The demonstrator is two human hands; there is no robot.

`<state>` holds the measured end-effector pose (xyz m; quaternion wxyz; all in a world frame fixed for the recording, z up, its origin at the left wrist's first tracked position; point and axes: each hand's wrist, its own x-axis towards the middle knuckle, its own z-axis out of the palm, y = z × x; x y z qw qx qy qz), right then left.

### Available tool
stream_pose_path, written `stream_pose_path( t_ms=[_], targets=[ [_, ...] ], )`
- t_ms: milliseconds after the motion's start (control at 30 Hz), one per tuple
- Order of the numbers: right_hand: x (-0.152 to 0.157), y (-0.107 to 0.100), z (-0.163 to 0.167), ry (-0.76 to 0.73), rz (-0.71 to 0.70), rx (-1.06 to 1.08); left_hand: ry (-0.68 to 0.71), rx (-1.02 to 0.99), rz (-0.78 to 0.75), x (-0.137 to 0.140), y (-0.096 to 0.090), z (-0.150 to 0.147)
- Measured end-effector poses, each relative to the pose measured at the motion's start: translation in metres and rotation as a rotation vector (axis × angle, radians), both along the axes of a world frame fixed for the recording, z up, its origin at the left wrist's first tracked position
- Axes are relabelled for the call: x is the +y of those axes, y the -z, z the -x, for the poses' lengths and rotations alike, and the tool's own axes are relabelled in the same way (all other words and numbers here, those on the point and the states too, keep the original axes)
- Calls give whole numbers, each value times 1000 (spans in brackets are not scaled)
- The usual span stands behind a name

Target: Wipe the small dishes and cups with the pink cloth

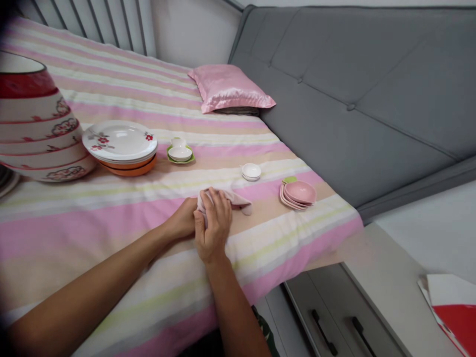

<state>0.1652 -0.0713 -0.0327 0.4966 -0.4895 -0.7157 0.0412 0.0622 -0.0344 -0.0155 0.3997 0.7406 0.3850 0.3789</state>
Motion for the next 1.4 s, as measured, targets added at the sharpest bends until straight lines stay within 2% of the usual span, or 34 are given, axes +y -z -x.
stream_pose_path(
  t_ms=[267,467,567,800,933,1200,1400],
  targets=[
    [5,0,-1,23,51,208,-28,-101,43,-1,0,-4],
    [7,0,-3,-19,112,418,4,-336,240,-4,-11,-6],
    [7,0,-3,-25,150,467,-25,-425,315,-4,-12,-6],
    [8,1,-2,-44,206,529,-41,-691,485,-2,-5,-7],
    [8,1,-2,-56,235,545,-39,-819,516,0,-3,-6],
    [6,4,-1,-57,252,480,-132,-914,579,2,-8,-5],
    [6,5,-2,-56,300,450,-190,-939,543,0,-10,-7]
  ],
)
